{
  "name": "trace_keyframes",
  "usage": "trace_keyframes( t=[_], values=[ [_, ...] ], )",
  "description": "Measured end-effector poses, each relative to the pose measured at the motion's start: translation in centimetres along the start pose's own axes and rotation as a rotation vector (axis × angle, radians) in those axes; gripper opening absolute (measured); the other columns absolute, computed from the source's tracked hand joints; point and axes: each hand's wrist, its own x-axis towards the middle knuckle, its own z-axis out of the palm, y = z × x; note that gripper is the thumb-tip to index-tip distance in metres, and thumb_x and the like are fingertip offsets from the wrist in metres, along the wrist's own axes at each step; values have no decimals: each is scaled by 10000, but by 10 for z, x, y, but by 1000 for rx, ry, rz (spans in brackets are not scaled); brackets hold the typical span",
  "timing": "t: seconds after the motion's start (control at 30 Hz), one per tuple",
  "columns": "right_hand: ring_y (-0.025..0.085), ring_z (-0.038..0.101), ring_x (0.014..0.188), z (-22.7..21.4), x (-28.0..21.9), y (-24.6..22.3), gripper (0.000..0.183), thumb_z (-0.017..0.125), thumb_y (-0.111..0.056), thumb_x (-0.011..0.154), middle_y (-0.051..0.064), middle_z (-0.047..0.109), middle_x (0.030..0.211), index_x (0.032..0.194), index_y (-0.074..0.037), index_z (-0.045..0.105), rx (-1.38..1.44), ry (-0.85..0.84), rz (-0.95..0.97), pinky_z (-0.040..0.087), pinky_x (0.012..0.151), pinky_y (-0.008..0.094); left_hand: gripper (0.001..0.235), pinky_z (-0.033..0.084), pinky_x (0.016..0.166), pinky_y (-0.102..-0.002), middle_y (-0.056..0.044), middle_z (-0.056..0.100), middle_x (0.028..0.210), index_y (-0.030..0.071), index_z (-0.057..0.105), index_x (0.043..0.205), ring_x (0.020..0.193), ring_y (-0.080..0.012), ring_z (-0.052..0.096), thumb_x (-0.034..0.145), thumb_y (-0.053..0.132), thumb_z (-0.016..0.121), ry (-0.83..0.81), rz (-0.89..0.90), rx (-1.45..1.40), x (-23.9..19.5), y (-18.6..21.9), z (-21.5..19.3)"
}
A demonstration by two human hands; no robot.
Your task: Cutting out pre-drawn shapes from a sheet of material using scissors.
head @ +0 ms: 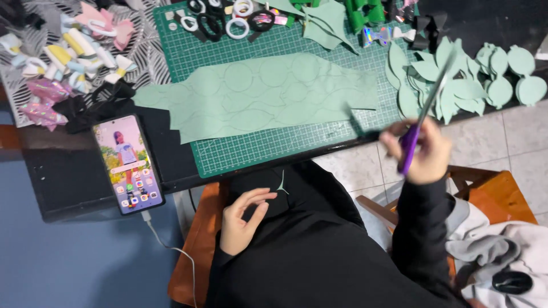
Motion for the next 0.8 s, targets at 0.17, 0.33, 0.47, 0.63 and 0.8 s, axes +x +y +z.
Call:
trace_keyframes(
  t=[0.17, 0.33, 0.47, 0.63, 0.8],
  values=[
    [103, 726, 808, 37, -57, 13, 280, 779, -111, 945, 96, 732, 1004, 1126, 5, 599, 253, 37, 111, 591, 611, 246, 331, 564, 905, -280, -109, 778, 1190, 1, 636, 1292, 1064, -141, 734, 968, 67, 651, 69, -99, -63, -18, -26, -10],
    [130, 677, 803, 46, -72, 20, 255, 796, -50, 913, 131, 738, 978, 1081, 30, 622, 181, -18, 222, 542, 683, 263, 326, 547, 894, -285, -92, 786, 1204, 14, 653, 1293, 973, -165, 714, 973, 79, 658, 130, -120, 25, -22, -21, -23],
    [124, 693, 816, 44, -56, 15, 242, 777, -46, 924, 128, 734, 987, 1078, 24, 603, 275, -28, 238, 568, 666, 270, 217, 547, 982, -296, -84, 784, 1204, 57, 711, 1201, 1134, -180, 732, 985, 53, 684, 185, 105, 306, -10, -1, -39],
    [131, 695, 868, 43, -22, 3, 304, 787, -15, 939, 129, 706, 1039, 1139, 22, 560, 319, -34, 87, 591, 700, 292, 219, 597, 893, -284, -67, 783, 1153, 74, 735, 1157, 1025, -169, 767, 946, 27, 701, 398, 90, 298, 27, 51, -54],
    [120, 694, 831, 45, -1, -3, 316, 793, -9, 968, 133, 714, 1047, 1177, 32, 560, 272, -46, 4, 573, 680, 264, 406, 532, 1033, -397, -154, 683, 1296, 51, 637, 1334, 1211, -334, 660, 959, 110, 783, 389, 356, 619, 90, 86, -90]
  ],
)
